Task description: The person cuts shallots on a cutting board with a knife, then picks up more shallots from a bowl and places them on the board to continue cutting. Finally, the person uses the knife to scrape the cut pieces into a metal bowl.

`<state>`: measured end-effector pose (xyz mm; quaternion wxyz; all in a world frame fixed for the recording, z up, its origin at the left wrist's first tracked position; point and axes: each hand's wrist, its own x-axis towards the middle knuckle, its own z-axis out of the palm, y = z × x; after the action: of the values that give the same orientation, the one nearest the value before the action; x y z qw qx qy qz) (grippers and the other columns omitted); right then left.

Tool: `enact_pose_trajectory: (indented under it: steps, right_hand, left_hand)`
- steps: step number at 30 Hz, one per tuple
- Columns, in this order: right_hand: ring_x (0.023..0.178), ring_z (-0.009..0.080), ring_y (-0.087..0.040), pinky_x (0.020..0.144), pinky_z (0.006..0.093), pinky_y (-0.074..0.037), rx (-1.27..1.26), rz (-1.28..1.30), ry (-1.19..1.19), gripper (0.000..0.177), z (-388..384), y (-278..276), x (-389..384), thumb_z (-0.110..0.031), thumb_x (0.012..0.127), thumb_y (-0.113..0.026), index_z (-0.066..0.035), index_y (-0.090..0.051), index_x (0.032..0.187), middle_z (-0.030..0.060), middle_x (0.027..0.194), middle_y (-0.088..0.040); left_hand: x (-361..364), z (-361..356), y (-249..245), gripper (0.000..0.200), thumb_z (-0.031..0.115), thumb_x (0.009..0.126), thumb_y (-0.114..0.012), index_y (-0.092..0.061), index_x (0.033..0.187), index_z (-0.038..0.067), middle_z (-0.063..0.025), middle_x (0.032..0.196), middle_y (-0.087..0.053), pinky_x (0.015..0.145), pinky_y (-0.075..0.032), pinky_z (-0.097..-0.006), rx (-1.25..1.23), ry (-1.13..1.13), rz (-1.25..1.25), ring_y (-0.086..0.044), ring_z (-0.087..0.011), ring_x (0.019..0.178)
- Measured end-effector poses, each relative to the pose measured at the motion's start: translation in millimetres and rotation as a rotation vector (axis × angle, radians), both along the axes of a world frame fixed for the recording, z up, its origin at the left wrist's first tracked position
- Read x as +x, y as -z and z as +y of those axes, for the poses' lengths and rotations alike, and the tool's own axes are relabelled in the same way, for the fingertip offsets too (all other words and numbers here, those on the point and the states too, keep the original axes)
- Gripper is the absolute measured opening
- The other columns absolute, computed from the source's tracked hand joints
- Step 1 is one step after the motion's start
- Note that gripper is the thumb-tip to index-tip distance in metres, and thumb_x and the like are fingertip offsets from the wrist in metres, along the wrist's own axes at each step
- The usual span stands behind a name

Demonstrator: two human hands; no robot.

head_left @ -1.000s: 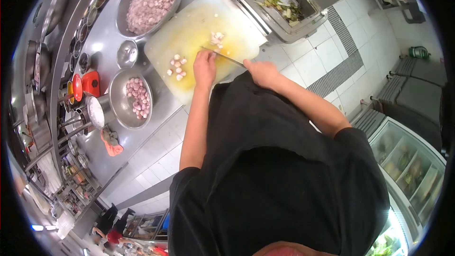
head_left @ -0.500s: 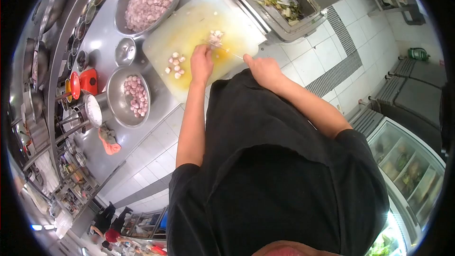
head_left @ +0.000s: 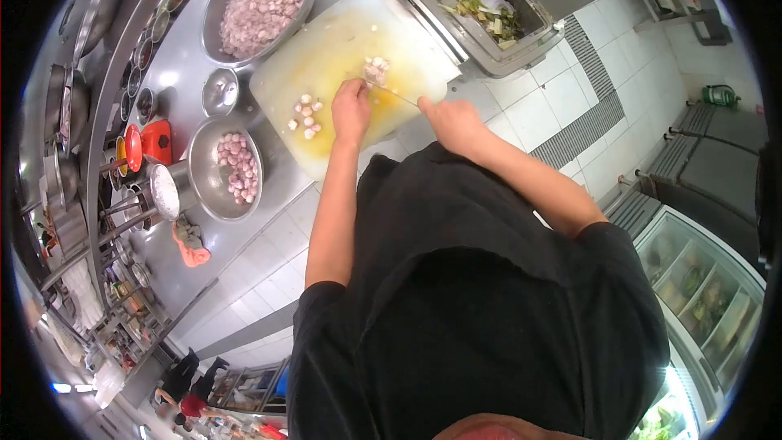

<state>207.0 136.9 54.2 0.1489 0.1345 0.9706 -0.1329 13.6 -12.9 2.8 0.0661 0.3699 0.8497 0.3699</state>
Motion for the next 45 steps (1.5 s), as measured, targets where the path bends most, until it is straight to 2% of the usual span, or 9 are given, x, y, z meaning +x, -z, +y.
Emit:
enact_pose_trajectory:
  steps: [5, 7, 13, 14, 16, 23, 26, 34, 45]
  right_hand:
    - [0.086, 0.0381, -0.076, 0.068, 0.0487, -0.060, -0.129, -0.035, 0.050, 0.032, 6, 25, -9, -0.005, 0.090, -0.061, -0.006, -0.050, 0.120, 0.0190, 0.092, -0.075]
    - [0.087, 0.0394, -0.075, 0.069, 0.0497, -0.059, -0.168, -0.030, 0.071, 0.033, 6, 23, -7, -0.004, 0.090, -0.061, -0.005, -0.050, 0.120, 0.0199, 0.093, -0.075]
    - [0.085, 0.0409, -0.074, 0.068, 0.0519, -0.058, -0.178, -0.031, 0.077, 0.035, 4, 14, 9, -0.002, 0.088, -0.061, -0.005, -0.049, 0.121, 0.0198, 0.091, -0.074]
    - [0.085, 0.0406, -0.074, 0.068, 0.0520, -0.057, -0.187, -0.049, 0.097, 0.035, 5, 13, 9, -0.002, 0.088, -0.061, -0.005, -0.049, 0.121, 0.0193, 0.090, -0.074]
    - [0.084, 0.0403, -0.074, 0.068, 0.0516, -0.058, -0.186, -0.051, 0.108, 0.034, 4, 12, 8, -0.003, 0.088, -0.061, -0.005, -0.050, 0.120, 0.0187, 0.089, -0.074]
    - [0.077, 0.0361, -0.075, 0.062, 0.0488, -0.058, -0.087, -0.062, 0.041, 0.031, -4, -15, 7, -0.005, 0.090, -0.059, -0.007, -0.051, 0.120, 0.0157, 0.087, -0.074]
    - [0.073, 0.0351, -0.075, 0.059, 0.0482, -0.057, -0.102, 0.012, 0.049, 0.030, -2, 18, 10, -0.005, 0.089, -0.060, -0.007, -0.051, 0.117, 0.0152, 0.083, -0.074]
    - [0.074, 0.0350, -0.075, 0.059, 0.0478, -0.057, -0.079, 0.010, 0.001, 0.029, 1, -3, 0, -0.006, 0.090, -0.060, -0.006, -0.049, 0.117, 0.0151, 0.081, -0.073]
    - [0.075, 0.0361, -0.075, 0.063, 0.0472, -0.059, -0.070, -0.009, 0.012, 0.029, -7, 2, 4, -0.005, 0.089, -0.062, -0.005, -0.050, 0.115, 0.0156, 0.079, -0.074]
  left_hand:
    - [-7, 3, -2, 0.006, 0.002, 0.091, -0.069, -0.070, 0.097, 0.001, -0.0166, 0.098, -0.070, 0.077, -0.054, -0.0408, -0.049, 0.055, 0.122, -0.069, -0.0349, 0.086]
    - [-7, 7, -6, 0.007, 0.001, 0.090, -0.068, -0.071, 0.097, 0.002, -0.0165, 0.099, -0.069, 0.077, -0.054, -0.0413, 0.092, 0.202, 0.282, -0.068, -0.0351, 0.085]
    - [3, -6, -7, 0.019, -0.005, 0.086, -0.062, -0.070, 0.102, 0.002, -0.0172, 0.106, -0.068, 0.088, -0.053, -0.0469, 0.003, -0.085, -0.109, -0.065, -0.0397, 0.101]
    - [-1, -7, -4, 0.019, -0.005, 0.086, -0.062, -0.070, 0.102, 0.002, -0.0172, 0.106, -0.068, 0.088, -0.053, -0.0469, 0.004, -0.081, -0.109, -0.065, -0.0397, 0.101]
    - [-9, -14, 8, 0.025, -0.007, 0.084, -0.060, -0.069, 0.105, 0.003, -0.0168, 0.106, -0.068, 0.087, -0.054, -0.0467, 0.123, 0.211, 0.246, -0.066, -0.0388, 0.100]
    - [-10, -4, 6, 0.023, -0.008, 0.085, -0.056, -0.067, 0.101, 0.004, -0.0139, 0.106, -0.069, 0.084, -0.055, -0.0455, 0.009, 0.206, 0.171, -0.067, -0.0355, 0.099]
    - [-5, -4, 5, 0.022, -0.007, 0.085, -0.056, -0.066, 0.100, 0.005, -0.0124, 0.106, -0.069, 0.083, -0.055, -0.0449, 0.004, 0.197, 0.131, -0.067, -0.0357, 0.099]
    - [-6, -4, 11, 0.011, -0.002, 0.091, -0.063, -0.068, 0.098, 0.005, -0.0135, 0.100, -0.070, 0.080, -0.056, -0.0435, 0.065, 0.137, 0.184, -0.069, -0.0355, 0.094]
    - [-2, -7, 14, 0.015, -0.003, 0.087, -0.060, -0.067, 0.097, 0.004, -0.0146, 0.097, -0.067, 0.079, -0.055, -0.0461, 0.068, 0.120, 0.209, -0.066, -0.0376, 0.093]
